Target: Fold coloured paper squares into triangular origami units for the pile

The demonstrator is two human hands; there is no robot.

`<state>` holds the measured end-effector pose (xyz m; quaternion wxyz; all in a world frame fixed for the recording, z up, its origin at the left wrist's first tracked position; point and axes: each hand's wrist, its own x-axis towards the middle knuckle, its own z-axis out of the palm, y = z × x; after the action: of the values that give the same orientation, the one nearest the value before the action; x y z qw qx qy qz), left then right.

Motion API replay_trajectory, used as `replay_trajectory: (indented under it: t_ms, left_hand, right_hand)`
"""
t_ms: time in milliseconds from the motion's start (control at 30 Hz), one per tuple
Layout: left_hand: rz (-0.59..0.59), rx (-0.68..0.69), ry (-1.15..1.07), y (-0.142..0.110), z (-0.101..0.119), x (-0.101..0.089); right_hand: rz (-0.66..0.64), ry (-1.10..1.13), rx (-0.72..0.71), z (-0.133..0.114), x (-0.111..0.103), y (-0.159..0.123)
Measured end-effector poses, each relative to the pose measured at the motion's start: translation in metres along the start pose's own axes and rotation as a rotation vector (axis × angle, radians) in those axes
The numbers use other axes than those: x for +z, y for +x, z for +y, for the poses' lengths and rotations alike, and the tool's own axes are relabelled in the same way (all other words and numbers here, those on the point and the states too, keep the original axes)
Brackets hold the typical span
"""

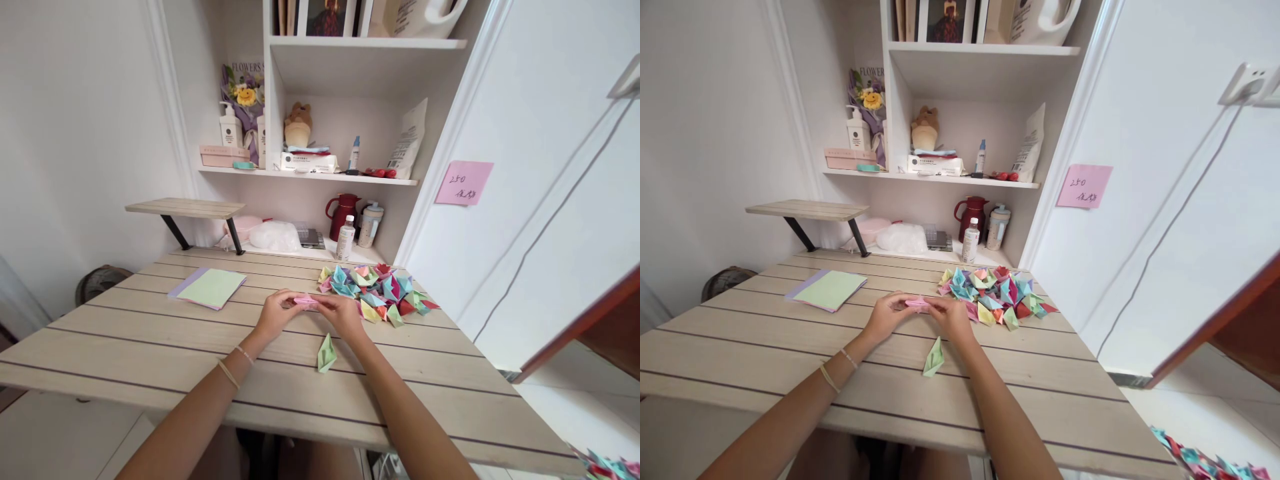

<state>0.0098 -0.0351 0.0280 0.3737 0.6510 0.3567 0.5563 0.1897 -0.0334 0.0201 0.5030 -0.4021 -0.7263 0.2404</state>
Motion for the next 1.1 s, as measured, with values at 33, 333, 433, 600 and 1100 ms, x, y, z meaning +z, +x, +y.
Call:
replay_trajectory:
  t_ms: [33,333,433,600,1100]
  left_hand:
    - [0.011,0.028,0.051,0.000,0.001,-0.001]
    - [-0.090,-0.121,-0.052,-0.001,-0.002,0.002]
    - [-0.115,-0.065,0.009,-0.002,-0.003,0.001]
    - [-0.165,0.005,0.088,-0.001,0.000,-0.002]
    - [-0.173,-0.005,0.118,-0.009,0.003,0.006]
  right_hand:
    - [-0.003,-0.055,-0.040,0.000,0.000,0.000]
    - [-0.031,-0.005,0.039,-0.008,0.003,-0.003]
    - [-0.080,-0.009,0.066,-0.009,0.000,-0.002]
    - [-0.167,0.054,0.079,-0.008,-0.006,0.001]
    - [-0.198,-0.260,-0.049,-0.010,0.001,-0.006]
